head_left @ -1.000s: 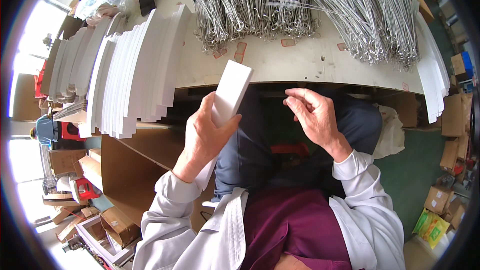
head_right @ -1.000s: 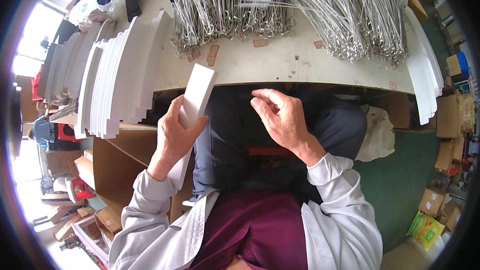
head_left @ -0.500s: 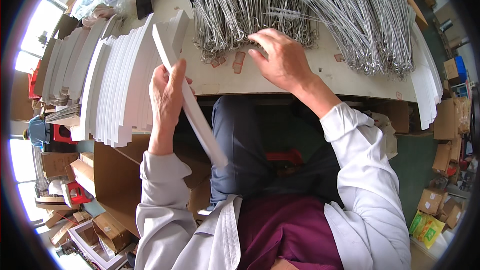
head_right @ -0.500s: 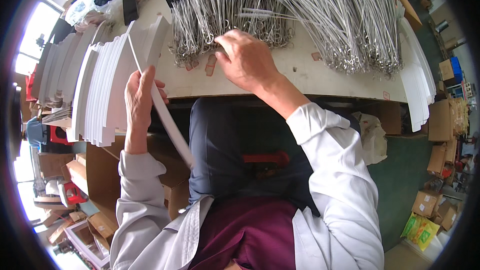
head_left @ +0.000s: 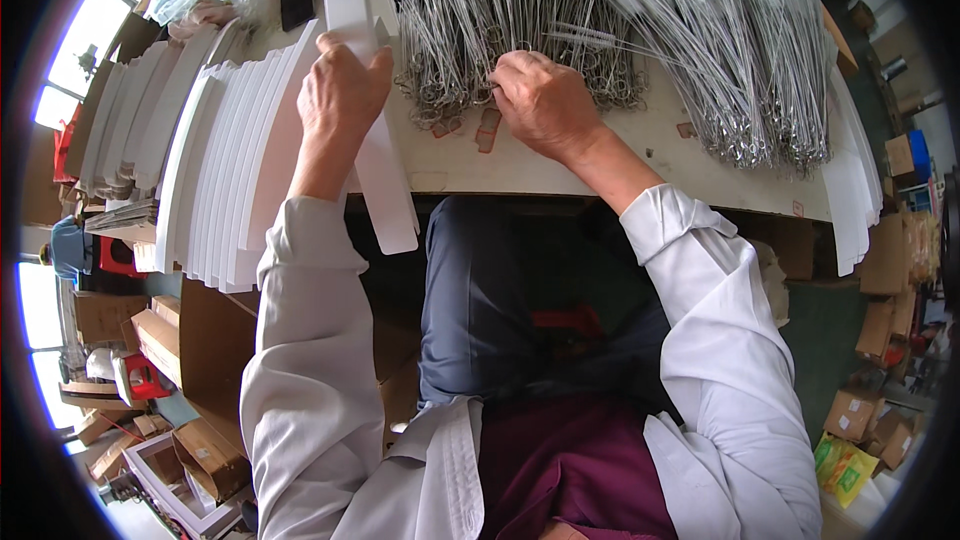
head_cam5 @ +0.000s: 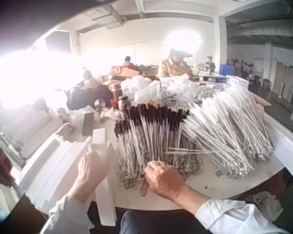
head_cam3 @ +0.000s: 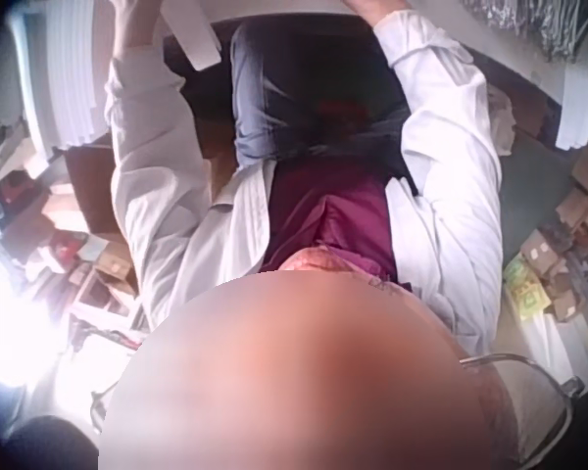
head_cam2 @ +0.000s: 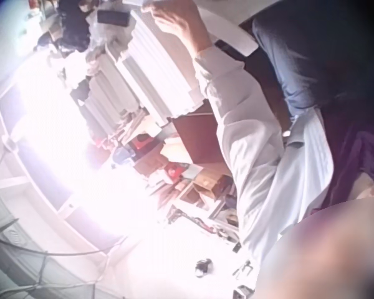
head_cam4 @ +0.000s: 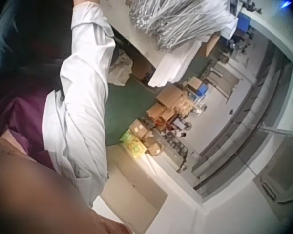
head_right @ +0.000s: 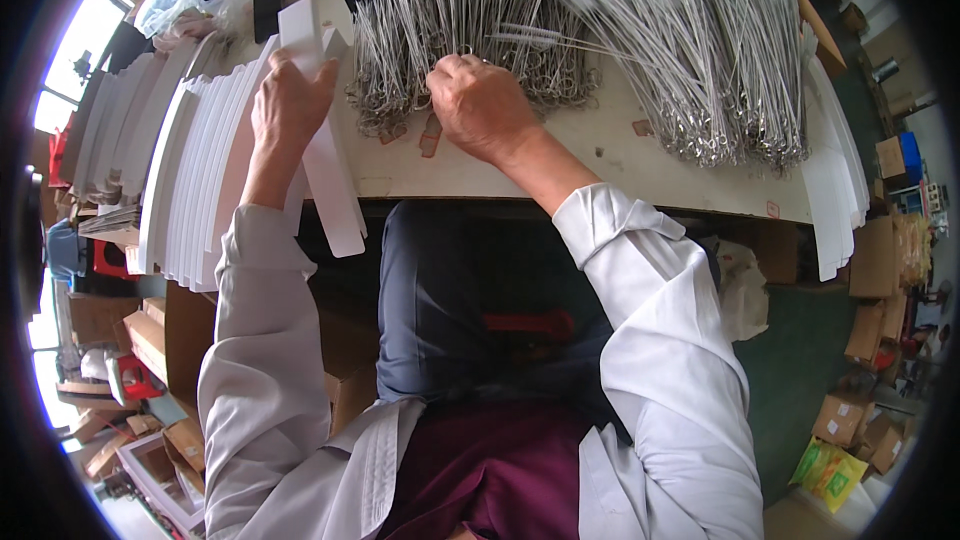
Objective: Packaging bundles of metal wire loops into white cardboard boxes and sealing them.
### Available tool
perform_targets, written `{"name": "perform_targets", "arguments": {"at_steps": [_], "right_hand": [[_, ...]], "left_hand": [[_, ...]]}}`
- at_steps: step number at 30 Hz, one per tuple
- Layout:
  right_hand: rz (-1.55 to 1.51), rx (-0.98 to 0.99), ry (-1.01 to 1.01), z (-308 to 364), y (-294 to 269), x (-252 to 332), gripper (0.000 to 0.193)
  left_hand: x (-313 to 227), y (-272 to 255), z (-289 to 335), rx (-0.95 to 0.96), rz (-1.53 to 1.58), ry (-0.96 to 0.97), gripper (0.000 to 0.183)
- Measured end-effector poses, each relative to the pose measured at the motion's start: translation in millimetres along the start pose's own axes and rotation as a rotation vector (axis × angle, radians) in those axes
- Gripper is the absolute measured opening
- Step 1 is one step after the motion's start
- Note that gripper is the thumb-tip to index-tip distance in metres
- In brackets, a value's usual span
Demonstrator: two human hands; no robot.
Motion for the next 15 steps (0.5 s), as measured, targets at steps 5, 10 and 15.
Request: {"name": "perform_targets", "arguments": {"at_steps": [5,10,15], "right_hand": [[-0.093,-0.024,0.063,-2,-7,-2,0.007],[-0.242,-0.012,0.268,-8,-26,-4,0.013],[-0.449,-0.037,0.460,-9,-41,-2,0.018]], "left_hand": [[-11,10,-7,0.085,-0.101,0.015,0.082],[-12,30,-13,0.068,-0.188,0.093,0.069],[-14,42,-19,0.017,-0.289,0.208,0.048]]}}
Point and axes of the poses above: each hand's wrist, its own z-axis away from the middle knuckle, its own y-axis out of the palm, x = y × z, the point moved 1 cm from there along -z, towards the middle knuckle, and after that the axes turned 8 degrees about -x, right-handed, at the moved point
